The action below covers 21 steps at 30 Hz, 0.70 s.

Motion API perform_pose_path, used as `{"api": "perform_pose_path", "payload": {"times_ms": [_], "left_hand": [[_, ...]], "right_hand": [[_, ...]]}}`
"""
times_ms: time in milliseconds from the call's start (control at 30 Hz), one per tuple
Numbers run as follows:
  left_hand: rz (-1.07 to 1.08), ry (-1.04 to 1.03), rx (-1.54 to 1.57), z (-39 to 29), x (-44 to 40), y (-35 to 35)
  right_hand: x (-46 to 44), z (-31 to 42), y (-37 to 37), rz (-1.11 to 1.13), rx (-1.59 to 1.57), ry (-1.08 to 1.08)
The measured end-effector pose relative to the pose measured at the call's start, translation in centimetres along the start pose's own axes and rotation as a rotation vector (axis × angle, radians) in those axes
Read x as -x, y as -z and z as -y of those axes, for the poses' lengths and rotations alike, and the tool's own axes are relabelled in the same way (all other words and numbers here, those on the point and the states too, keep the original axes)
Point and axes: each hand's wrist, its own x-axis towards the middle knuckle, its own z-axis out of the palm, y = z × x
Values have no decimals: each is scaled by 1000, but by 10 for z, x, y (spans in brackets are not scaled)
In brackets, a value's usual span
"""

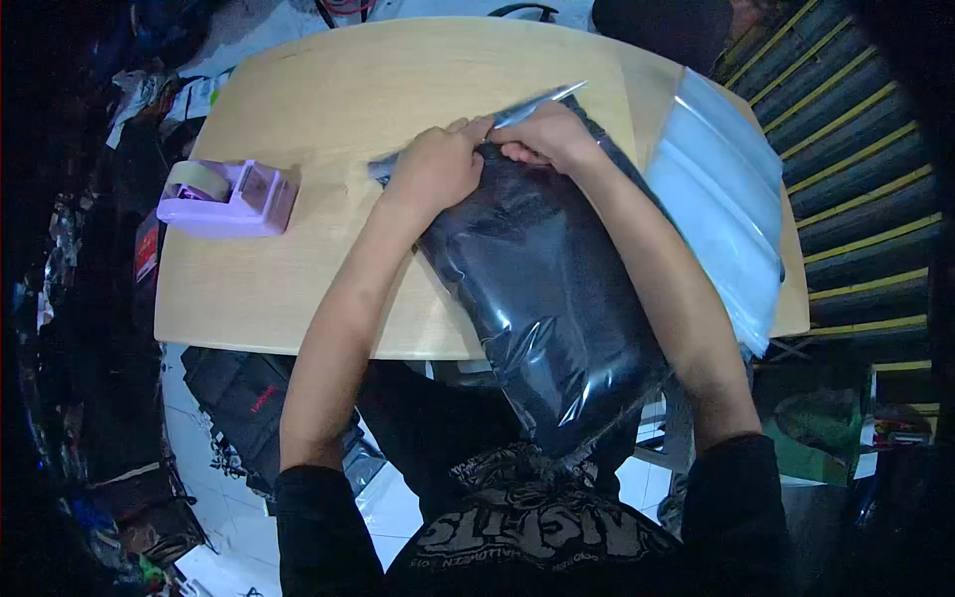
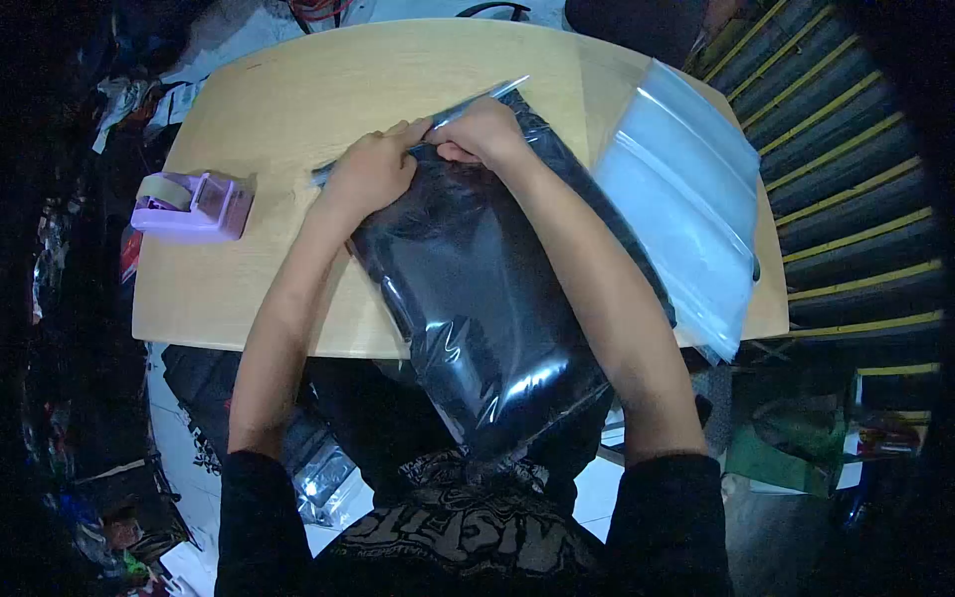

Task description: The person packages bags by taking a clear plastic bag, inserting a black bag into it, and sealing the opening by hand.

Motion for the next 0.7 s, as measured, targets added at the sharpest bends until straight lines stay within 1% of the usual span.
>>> {"api": "perform_pose_path", "payload": {"times_ms": [100,133,167,233,267,300,367,433,467,567,600,700], "left_hand": [[9,-43,14,1,0,-4],[-58,-78,34,1,2,-8],[-67,-91,39,1,2,-11],[-88,-114,44,1,2,-13],[-54,-79,31,-3,3,-9],[-61,-98,13,-2,3,-12],[-77,-137,-26,2,1,-15],[-17,-119,16,2,0,-11],[0,-103,15,-2,2,-7],[-5,-105,-20,-5,5,-9],[-19,-116,-37,-4,4,-10],[17,-129,-30,-4,4,-8]], "right_hand": [[12,14,6,-5,190,-33],[16,19,7,-23,256,-39],[18,20,7,-39,323,-42],[15,17,10,-12,277,-49],[15,18,11,-9,245,-55],[16,17,11,-5,210,-64],[12,16,10,-1,238,-85],[12,15,12,29,222,-84],[11,17,15,70,334,-71],[9,16,16,141,334,-71],[10,16,18,151,292,-90],[16,22,23,181,354,-101]]}}
